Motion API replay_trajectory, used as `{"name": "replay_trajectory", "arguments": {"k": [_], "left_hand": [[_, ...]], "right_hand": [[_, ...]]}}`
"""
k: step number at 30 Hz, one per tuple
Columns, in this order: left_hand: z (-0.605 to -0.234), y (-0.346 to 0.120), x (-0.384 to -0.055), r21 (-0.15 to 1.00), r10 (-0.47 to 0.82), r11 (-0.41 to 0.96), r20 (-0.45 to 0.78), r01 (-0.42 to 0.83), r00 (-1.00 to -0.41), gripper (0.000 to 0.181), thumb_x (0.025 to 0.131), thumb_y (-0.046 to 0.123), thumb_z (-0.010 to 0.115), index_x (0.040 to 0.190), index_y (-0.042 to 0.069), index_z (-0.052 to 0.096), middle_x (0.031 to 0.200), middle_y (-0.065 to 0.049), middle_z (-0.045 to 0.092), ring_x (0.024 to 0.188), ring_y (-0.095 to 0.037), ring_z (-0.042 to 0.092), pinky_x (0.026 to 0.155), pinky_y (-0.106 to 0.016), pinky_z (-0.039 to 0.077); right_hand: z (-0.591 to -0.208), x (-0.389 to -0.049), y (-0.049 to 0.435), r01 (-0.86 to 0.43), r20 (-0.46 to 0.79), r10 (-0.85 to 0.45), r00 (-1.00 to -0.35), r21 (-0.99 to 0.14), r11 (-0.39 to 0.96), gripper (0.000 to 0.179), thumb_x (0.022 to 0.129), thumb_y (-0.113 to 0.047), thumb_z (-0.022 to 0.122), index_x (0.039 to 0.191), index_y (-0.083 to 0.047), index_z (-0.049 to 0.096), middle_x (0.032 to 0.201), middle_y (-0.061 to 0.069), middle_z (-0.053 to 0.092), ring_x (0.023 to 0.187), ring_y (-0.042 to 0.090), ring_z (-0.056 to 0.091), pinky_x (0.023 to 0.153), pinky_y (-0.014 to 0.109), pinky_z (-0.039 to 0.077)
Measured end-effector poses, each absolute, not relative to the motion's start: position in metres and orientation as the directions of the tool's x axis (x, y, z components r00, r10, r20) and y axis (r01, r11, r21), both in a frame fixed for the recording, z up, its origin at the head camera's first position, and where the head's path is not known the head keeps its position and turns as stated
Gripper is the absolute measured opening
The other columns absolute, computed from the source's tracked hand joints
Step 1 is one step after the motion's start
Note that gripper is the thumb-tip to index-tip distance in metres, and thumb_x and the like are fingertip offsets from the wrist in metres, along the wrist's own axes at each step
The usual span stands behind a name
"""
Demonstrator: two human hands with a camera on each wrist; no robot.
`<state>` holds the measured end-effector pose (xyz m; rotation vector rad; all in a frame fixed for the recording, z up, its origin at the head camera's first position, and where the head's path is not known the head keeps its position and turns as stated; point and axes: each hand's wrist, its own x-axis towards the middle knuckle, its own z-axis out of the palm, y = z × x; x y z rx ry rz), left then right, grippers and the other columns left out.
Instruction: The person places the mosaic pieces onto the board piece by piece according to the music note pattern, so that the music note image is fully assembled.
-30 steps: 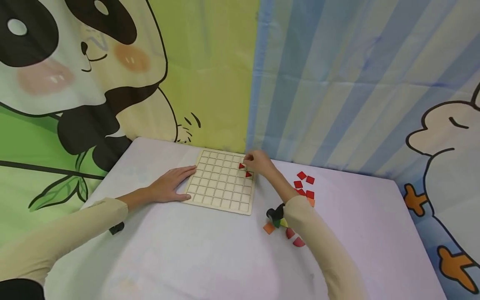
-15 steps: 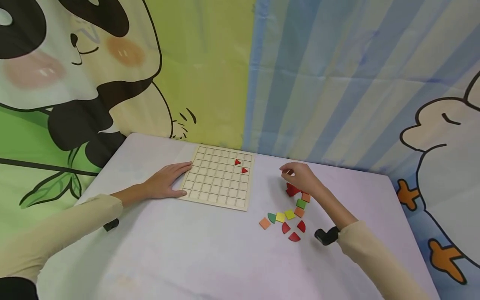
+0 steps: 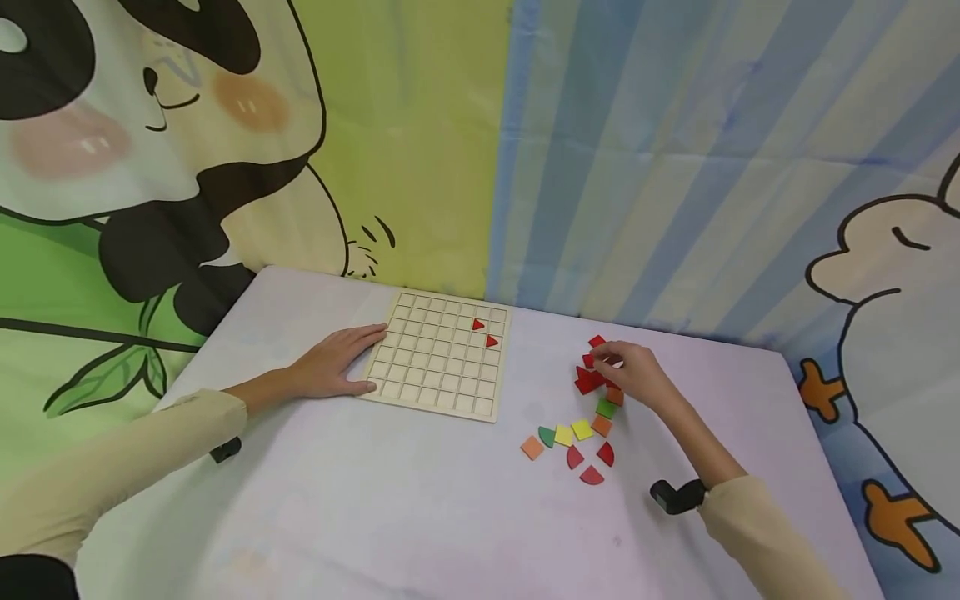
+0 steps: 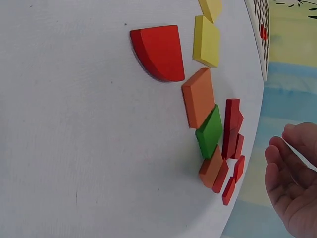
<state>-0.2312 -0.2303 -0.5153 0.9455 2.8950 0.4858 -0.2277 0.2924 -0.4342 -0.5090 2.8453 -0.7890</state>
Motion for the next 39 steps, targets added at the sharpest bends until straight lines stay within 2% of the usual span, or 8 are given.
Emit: {"name": "replay_trajectory", "arguments": {"k": [3,9,16,23,29,35,39], "left_hand": [[-0.513,-0.231,-0.232,0.296,0.592,0.76,0.055,0.579,-0.804,0.094,0.084,0.065,0.059,0.155,0.017,0.023,0.162,0.0,0.022,0.147,-0.026,0.027,0.116,-0.05,0.026],[-0.513,-0.233,-0.231,0.297,0.585,0.764,0.054,0.573,-0.809,0.094,0.084,0.066,0.059,0.155,0.017,0.023,0.162,-0.002,0.023,0.147,-0.026,0.027,0.116,-0.051,0.026],[-0.511,-0.234,-0.231,0.303,0.572,0.778,0.025,0.551,-0.82,0.094,0.084,0.067,0.057,0.156,0.019,0.021,0.163,0.001,0.02,0.149,-0.024,0.023,0.118,-0.049,0.023],[-0.511,-0.234,-0.232,0.298,0.564,0.785,0.019,0.543,-0.826,0.094,0.084,0.067,0.057,0.156,0.02,0.02,0.163,0.002,0.019,0.149,-0.023,0.022,0.118,-0.049,0.022],[-0.511,-0.232,-0.235,0.314,0.569,0.774,0.035,0.549,-0.822,0.094,0.084,0.068,0.057,0.156,0.02,0.02,0.164,0.003,0.018,0.149,-0.024,0.022,0.118,-0.05,0.022],[-0.517,-0.233,-0.235,0.298,0.573,0.774,0.049,0.559,-0.818,0.094,0.083,0.069,0.056,0.156,0.021,0.02,0.163,0.003,0.019,0.148,-0.024,0.024,0.117,-0.051,0.024],[-0.518,-0.231,-0.232,0.304,0.587,0.762,0.044,0.571,-0.808,0.095,0.083,0.07,0.056,0.156,0.019,0.021,0.163,0.002,0.02,0.148,-0.026,0.025,0.117,-0.052,0.025]], "right_hand": [[-0.439,-0.231,0.289,-0.311,-0.059,-0.395,-0.917,-0.515,0.799,0.026,0.091,-0.005,0.063,0.117,0.002,0.067,0.107,0.019,0.069,0.094,0.031,0.064,0.069,0.025,0.057],[-0.445,-0.236,0.278,-0.379,-0.098,-0.471,-0.877,-0.461,0.802,0.031,0.09,-0.001,0.064,0.12,0.003,0.065,0.104,0.016,0.069,0.092,0.026,0.062,0.078,0.037,0.059],[-0.446,-0.24,0.275,-0.445,-0.06,-0.512,-0.857,-0.414,0.794,0.029,0.089,0.001,0.064,0.117,0.002,0.067,0.103,0.016,0.069,0.091,0.026,0.062,0.079,0.04,0.058],[-0.448,-0.246,0.272,-0.506,-0.095,-0.55,-0.83,-0.284,0.814,0.023,0.088,-0.002,0.067,0.11,0.0,0.072,0.103,0.018,0.065,0.09,0.027,0.059,0.081,0.044,0.057],[-0.446,-0.259,0.273,-0.403,-0.208,-0.478,-0.853,-0.318,0.858,0.019,0.091,-0.007,0.065,0.107,0.001,0.067,0.097,0.013,0.068,0.084,0.022,0.057,0.082,0.041,0.055],[-0.452,-0.26,0.276,-0.251,-0.324,-0.388,-0.863,-0.391,0.885,0.015,0.092,-0.015,0.065,0.098,-0.002,0.06,0.082,0.007,0.059,0.072,0.017,0.052,0.064,0.025,0.049],[-0.455,-0.255,0.274,-0.236,-0.332,-0.377,-0.865,-0.393,0.889,0.016,0.092,-0.017,0.066,0.097,-0.002,0.062,0.079,0.005,0.058,0.07,0.015,0.051,0.063,0.022,0.047]]}}
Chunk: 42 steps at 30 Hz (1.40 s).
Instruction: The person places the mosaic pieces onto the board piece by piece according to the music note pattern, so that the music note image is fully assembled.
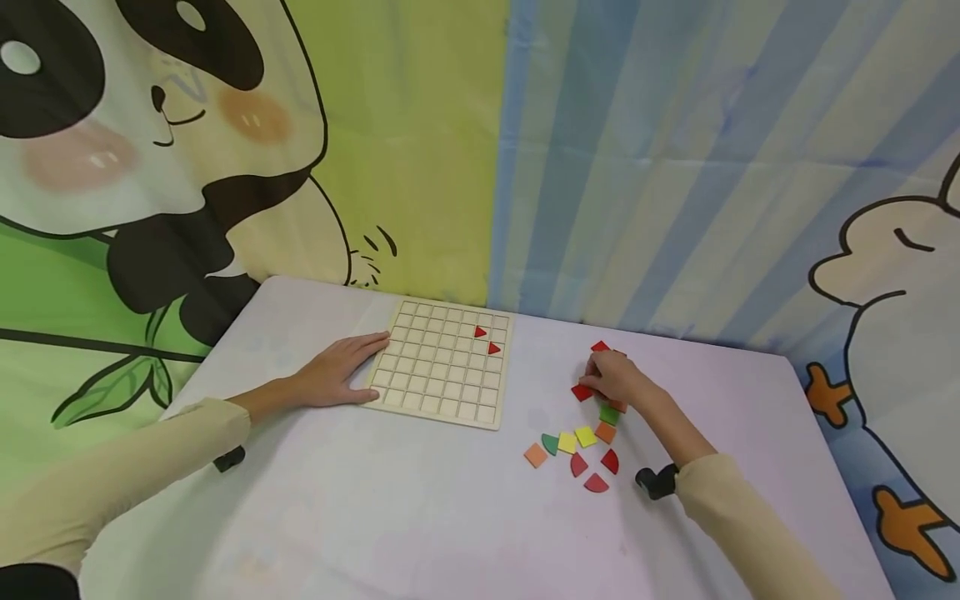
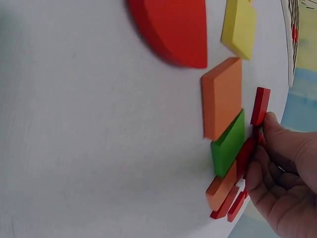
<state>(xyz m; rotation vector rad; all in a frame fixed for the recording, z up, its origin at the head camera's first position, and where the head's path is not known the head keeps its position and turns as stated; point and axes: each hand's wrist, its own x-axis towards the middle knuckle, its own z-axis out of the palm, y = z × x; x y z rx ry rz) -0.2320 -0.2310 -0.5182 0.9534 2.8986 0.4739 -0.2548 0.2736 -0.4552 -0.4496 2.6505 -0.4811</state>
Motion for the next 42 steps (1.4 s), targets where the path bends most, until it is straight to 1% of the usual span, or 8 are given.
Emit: {"name": "replay_trajectory", "arguments": {"k": [5,8,11,15,20,27,34,42], "left_hand": [[-0.516,-0.228,-0.23,0.322,0.582,0.762,0.036,0.561,-0.812,0.095,0.083,0.068,0.058,0.156,0.019,0.022,0.163,0.002,0.02,0.148,-0.025,0.024,0.117,-0.052,0.024],[-0.515,-0.228,-0.231,0.317,0.58,0.765,0.038,0.561,-0.813,0.094,0.083,0.068,0.057,0.156,0.02,0.021,0.163,0.002,0.019,0.148,-0.025,0.024,0.117,-0.052,0.023],[-0.516,-0.229,-0.231,0.316,0.579,0.767,0.036,0.559,-0.815,0.095,0.083,0.068,0.057,0.156,0.02,0.021,0.163,0.003,0.019,0.148,-0.024,0.024,0.117,-0.051,0.024],[-0.518,-0.23,-0.232,0.322,0.581,0.762,0.043,0.562,-0.813,0.095,0.083,0.068,0.058,0.156,0.019,0.021,0.163,0.002,0.019,0.148,-0.025,0.025,0.117,-0.052,0.024],[-0.52,-0.228,-0.232,0.324,0.591,0.754,0.047,0.572,-0.805,0.095,0.083,0.07,0.056,0.156,0.019,0.021,0.163,0.001,0.02,0.148,-0.026,0.025,0.116,-0.053,0.025],[-0.518,-0.228,-0.232,0.322,0.578,0.764,0.042,0.559,-0.815,0.095,0.083,0.068,0.058,0.156,0.02,0.021,0.163,0.002,0.02,0.148,-0.025,0.025,0.117,-0.052,0.025],[-0.519,-0.23,-0.233,0.311,0.583,0.764,0.042,0.565,-0.811,0.095,0.083,0.069,0.056,0.156,0.02,0.02,0.163,0.002,0.019,0.148,-0.024,0.024,0.117,-0.051,0.024],[-0.517,-0.23,-0.232,0.314,0.582,0.763,0.044,0.565,-0.812,0.094,0.084,0.067,0.057,0.156,0.019,0.021,0.163,0.001,0.02,0.148,-0.025,0.025,0.117,-0.051,0.024]], "right_hand": [[-0.451,-0.25,0.27,-0.309,-0.289,-0.441,-0.849,-0.405,0.86,0.015,0.091,-0.014,0.066,0.097,0.001,0.066,0.082,0.008,0.064,0.07,0.015,0.052,0.067,0.027,0.051],[-0.447,-0.25,0.27,-0.335,-0.273,-0.462,-0.844,-0.404,0.851,0.014,0.091,-0.006,0.064,0.1,0.003,0.068,0.09,0.013,0.067,0.074,0.018,0.054,0.074,0.035,0.055],[-0.447,-0.252,0.271,-0.344,-0.279,-0.469,-0.838,-0.396,0.851,0.016,0.091,-0.003,0.062,0.104,0.004,0.068,0.095,0.014,0.068,0.079,0.019,0.055,0.08,0.038,0.056],[-0.451,-0.254,0.27,-0.373,-0.268,-0.482,-0.834,-0.369,0.851,0.015,0.09,-0.007,0.066,0.102,0.002,0.068,0.092,0.011,0.069,0.079,0.018,0.057,0.08,0.038,0.056],[-0.452,-0.253,0.266,-0.42,-0.216,-0.494,-0.842,-0.311,0.852,0.015,0.089,-0.011,0.067,0.098,0.002,0.067,0.087,0.01,0.065,0.075,0.019,0.056,0.074,0.037,0.055],[-0.454,-0.254,0.263,-0.483,-0.154,-0.541,-0.827,-0.297,0.823,0.025,0.09,-0.017,0.068,0.109,-0.001,0.069,0.1,0.011,0.064,0.085,0.02,0.057,0.079,0.038,0.055],[-0.453,-0.253,0.265,-0.501,-0.172,-0.57,-0.803,-0.322,0.803,0.026,0.089,-0.019,0.069,0.11,-0.004,0.071,0.1,0.009,0.065,0.085,0.017,0.058,0.077,0.034,0.054],[-0.46,-0.253,0.26,-0.512,-0.166,-0.55,-0.819,-0.224,0.829,0.026,0.088,-0.021,0.071,0.109,-0.005,0.071,0.103,0.01,0.065,0.086,0.018,0.06,0.08,0.037,0.057]]}}
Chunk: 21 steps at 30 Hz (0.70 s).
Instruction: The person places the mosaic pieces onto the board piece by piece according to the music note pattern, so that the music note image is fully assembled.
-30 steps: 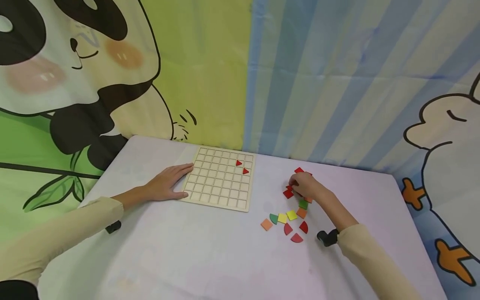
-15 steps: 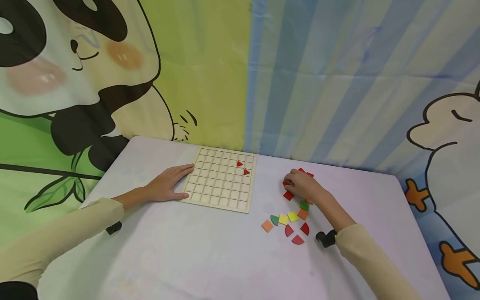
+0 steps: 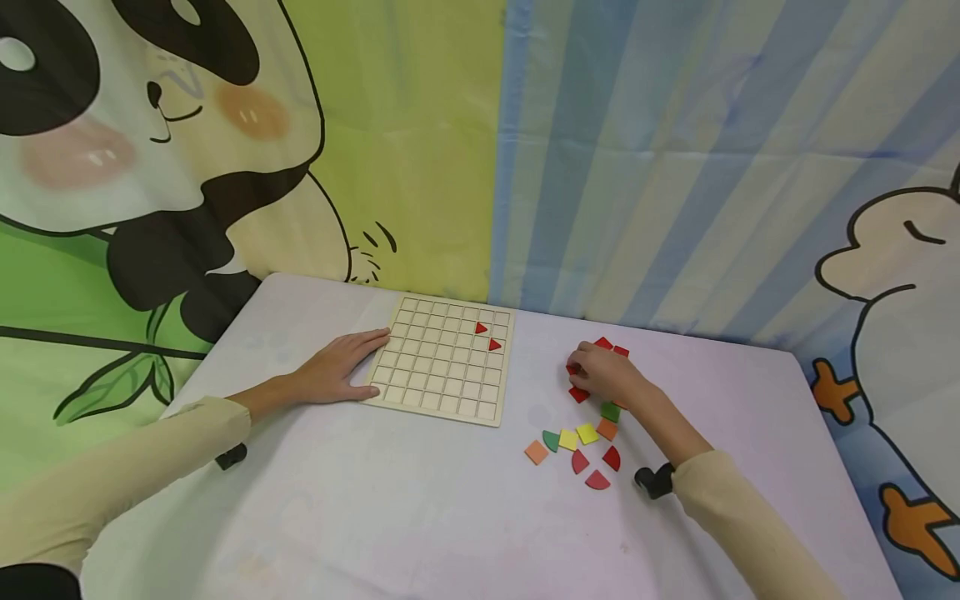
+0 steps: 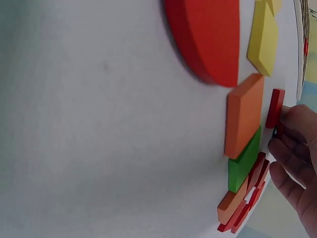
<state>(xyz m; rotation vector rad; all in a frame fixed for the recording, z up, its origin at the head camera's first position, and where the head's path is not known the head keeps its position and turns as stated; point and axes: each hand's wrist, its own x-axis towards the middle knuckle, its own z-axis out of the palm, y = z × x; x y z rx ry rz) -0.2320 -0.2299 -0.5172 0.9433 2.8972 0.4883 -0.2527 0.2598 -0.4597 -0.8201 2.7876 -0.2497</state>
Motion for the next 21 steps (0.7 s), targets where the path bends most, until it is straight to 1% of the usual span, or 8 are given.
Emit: {"name": "replay_trajectory", "arguments": {"k": [4,8,11,14,18,21], "left_hand": [[-0.515,-0.229,-0.231,0.305,0.578,0.771,0.033,0.559,-0.815,0.094,0.084,0.067,0.057,0.156,0.018,0.021,0.163,0.001,0.02,0.148,-0.025,0.025,0.117,-0.051,0.024],[-0.515,-0.229,-0.232,0.306,0.582,0.767,0.038,0.564,-0.813,0.094,0.084,0.067,0.058,0.156,0.019,0.021,0.163,0.001,0.02,0.148,-0.025,0.024,0.118,-0.051,0.024],[-0.515,-0.229,-0.232,0.308,0.584,0.764,0.044,0.567,-0.811,0.094,0.084,0.066,0.058,0.156,0.019,0.021,0.163,0.001,0.02,0.148,-0.025,0.024,0.117,-0.051,0.024],[-0.515,-0.228,-0.233,0.305,0.582,0.764,0.051,0.568,-0.811,0.094,0.083,0.067,0.058,0.156,0.019,0.021,0.163,0.001,0.02,0.148,-0.025,0.025,0.117,-0.051,0.024],[-0.517,-0.228,-0.233,0.304,0.583,0.763,0.058,0.571,-0.81,0.095,0.083,0.068,0.058,0.156,0.019,0.021,0.163,0.001,0.02,0.148,-0.025,0.025,0.117,-0.052,0.025],[-0.519,-0.228,-0.232,0.29,0.581,0.767,0.063,0.572,-0.812,0.095,0.083,0.069,0.057,0.156,0.02,0.021,0.163,0.002,0.02,0.147,-0.024,0.026,0.117,-0.051,0.026]], "right_hand": [[-0.463,-0.251,0.259,-0.519,-0.14,-0.547,-0.826,-0.191,0.833,0.026,0.088,-0.021,0.071,0.107,-0.004,0.071,0.101,0.01,0.065,0.084,0.019,0.06,0.08,0.037,0.058],[-0.457,-0.249,0.257,-0.508,-0.113,-0.534,-0.838,-0.197,0.839,0.027,0.087,-0.022,0.071,0.106,-0.003,0.071,0.101,0.01,0.065,0.085,0.02,0.061,0.079,0.038,0.057],[-0.449,-0.251,0.252,-0.488,-0.093,-0.523,-0.847,-0.253,0.835,0.026,0.088,-0.021,0.07,0.107,-0.003,0.07,0.102,0.01,0.066,0.087,0.02,0.062,0.079,0.039,0.056],[-0.44,-0.258,0.242,-0.471,-0.087,-0.532,-0.843,-0.359,0.806,0.026,0.09,-0.017,0.068,0.109,0.0,0.067,0.102,0.011,0.066,0.089,0.022,0.062,0.078,0.038,0.056],[-0.433,-0.268,0.223,-0.5,-0.06,-0.584,-0.809,-0.452,0.739,0.026,0.09,-0.011,0.066,0.112,0.003,0.065,0.103,0.014,0.067,0.091,0.024,0.063,0.08,0.038,0.057],[-0.433,-0.275,0.206,-0.537,-0.013,-0.617,-0.787,-0.476,0.696,0.026,0.09,-0.01,0.066,0.112,0.004,0.066,0.103,0.015,0.067,0.091,0.024,0.063,0.08,0.039,0.056]]}}
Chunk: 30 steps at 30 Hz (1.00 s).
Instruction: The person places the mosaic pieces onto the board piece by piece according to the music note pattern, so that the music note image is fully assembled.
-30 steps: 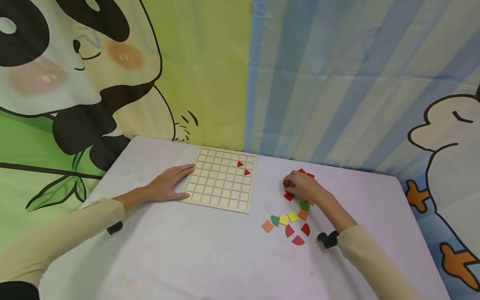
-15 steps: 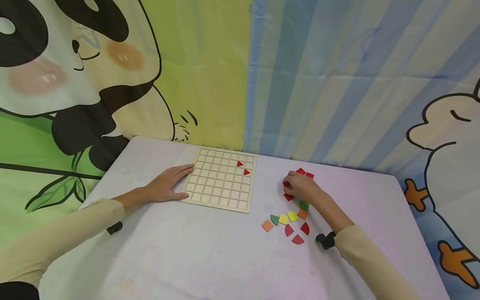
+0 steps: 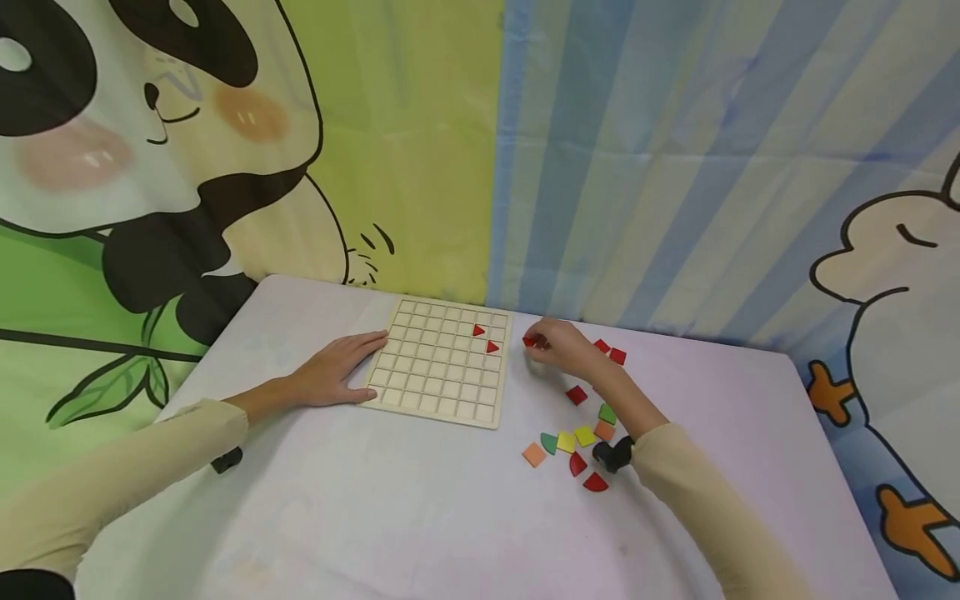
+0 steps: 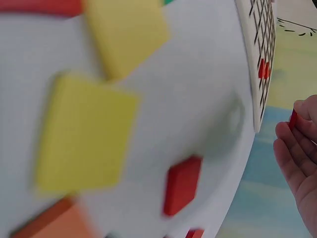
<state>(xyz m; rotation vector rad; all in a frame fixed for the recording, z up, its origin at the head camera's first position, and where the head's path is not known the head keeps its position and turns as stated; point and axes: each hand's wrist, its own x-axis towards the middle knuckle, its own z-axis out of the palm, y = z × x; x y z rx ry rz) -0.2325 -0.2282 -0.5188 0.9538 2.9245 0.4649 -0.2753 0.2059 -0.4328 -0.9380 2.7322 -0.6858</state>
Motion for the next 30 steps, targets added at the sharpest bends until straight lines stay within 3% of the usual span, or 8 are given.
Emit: {"name": "replay_trajectory", "arguments": {"k": [9,17,24,30], "left_hand": [[-0.519,-0.231,-0.231,0.282,0.58,0.769,0.071,0.574,-0.812,0.095,0.083,0.07,0.056,0.156,0.02,0.021,0.163,0.001,0.021,0.147,-0.024,0.026,0.116,-0.051,0.026],[-0.518,-0.229,-0.231,0.303,0.577,0.77,0.047,0.562,-0.815,0.095,0.083,0.07,0.055,0.156,0.02,0.021,0.163,0.003,0.019,0.148,-0.023,0.024,0.118,-0.05,0.024],[-0.517,-0.228,-0.231,0.301,0.576,0.768,0.06,0.565,-0.815,0.095,0.083,0.067,0.058,0.156,0.019,0.022,0.163,0.001,0.02,0.148,-0.024,0.025,0.117,-0.051,0.025],[-0.518,-0.23,-0.232,0.291,0.583,0.764,0.069,0.575,-0.81,0.095,0.083,0.068,0.057,0.155,0.018,0.023,0.163,0.0,0.021,0.147,-0.025,0.027,0.117,-0.051,0.026]], "right_hand": [[-0.432,-0.312,0.142,-0.601,0.059,-0.649,-0.759,-0.447,0.663,0.026,0.092,-0.011,0.062,0.111,0.005,0.068,0.099,0.017,0.066,0.088,0.028,0.062,0.077,0.04,0.052],[-0.447,-0.339,0.11,-0.587,-0.014,-0.65,-0.76,-0.414,0.696,0.025,0.094,-0.013,0.061,0.11,0.003,0.071,0.105,0.018,0.069,0.095,0.03,0.062,0.08,0.039,0.054],[-0.451,-0.352,0.092,-0.57,-0.129,-0.632,-0.764,-0.323,0.755,0.019,0.096,-0.02,0.061,0.09,-0.007,0.073,0.081,0.008,0.07,0.071,0.02,0.061,0.07,0.034,0.049],[-0.453,-0.356,0.084,-0.529,-0.186,-0.602,-0.776,-0.329,0.783,0.02,0.096,-0.015,0.06,0.105,-0.004,0.074,0.099,0.012,0.073,0.083,0.023,0.065,0.079,0.035,0.053]]}}
